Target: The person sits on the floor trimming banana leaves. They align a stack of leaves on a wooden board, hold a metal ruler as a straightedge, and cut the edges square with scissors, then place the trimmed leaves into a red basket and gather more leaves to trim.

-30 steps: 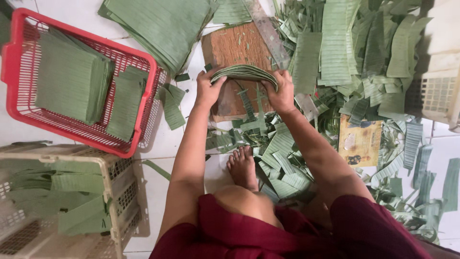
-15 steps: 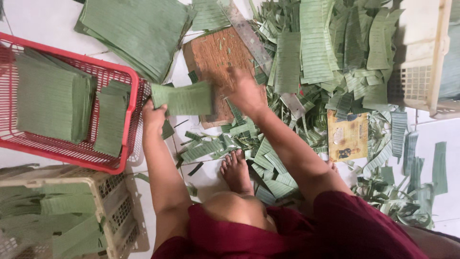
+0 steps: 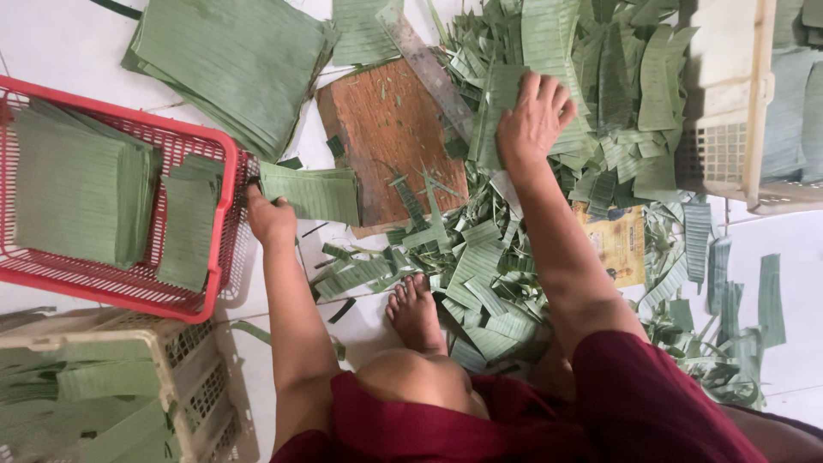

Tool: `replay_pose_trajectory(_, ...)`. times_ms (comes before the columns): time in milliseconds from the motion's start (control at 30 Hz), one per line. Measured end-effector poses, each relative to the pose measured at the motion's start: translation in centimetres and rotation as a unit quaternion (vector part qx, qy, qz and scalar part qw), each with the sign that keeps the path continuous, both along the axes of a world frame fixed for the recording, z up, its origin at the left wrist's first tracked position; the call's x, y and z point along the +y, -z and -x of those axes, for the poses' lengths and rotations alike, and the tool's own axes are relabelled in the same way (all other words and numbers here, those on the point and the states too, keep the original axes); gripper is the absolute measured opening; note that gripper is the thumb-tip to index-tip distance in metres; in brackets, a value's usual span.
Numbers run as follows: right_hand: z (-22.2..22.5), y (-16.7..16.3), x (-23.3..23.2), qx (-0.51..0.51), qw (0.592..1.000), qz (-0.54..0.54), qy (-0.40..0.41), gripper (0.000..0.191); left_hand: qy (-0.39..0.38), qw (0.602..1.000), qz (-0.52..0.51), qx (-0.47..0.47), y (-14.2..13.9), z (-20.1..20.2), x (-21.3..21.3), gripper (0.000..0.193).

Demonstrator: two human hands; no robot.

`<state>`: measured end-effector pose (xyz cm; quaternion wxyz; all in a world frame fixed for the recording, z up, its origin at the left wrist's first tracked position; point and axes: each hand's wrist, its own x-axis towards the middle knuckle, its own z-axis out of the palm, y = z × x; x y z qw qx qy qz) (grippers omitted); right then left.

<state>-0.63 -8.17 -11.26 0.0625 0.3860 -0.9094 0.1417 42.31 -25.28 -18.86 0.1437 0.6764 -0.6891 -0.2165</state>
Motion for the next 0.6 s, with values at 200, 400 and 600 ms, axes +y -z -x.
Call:
replay_pose_trajectory(200, 0.6, 0.9, -0.2, -0.026, 1.0, 0.018, 0.0, 0.073, -0.039, 0.995, 0.029, -0.09, -4.5, 5.0, 1.8, 0.095)
replay_pose_trajectory(400, 1.4, 1.3, 0.3, -0.132, 0.972, 0.196, -0.019, 0.06, 0.059, 0.991, 0.115, -0.036, -9.1, 12.6, 4.4, 0.093)
replay_pose_trajectory(600, 11.5, -1.5, 1.0, -0.239, 0.944, 0.222, -0.049, 0.054, 0.198, 0.96, 0.108, 0.163, -9.1, 19.8, 7.0, 0.067)
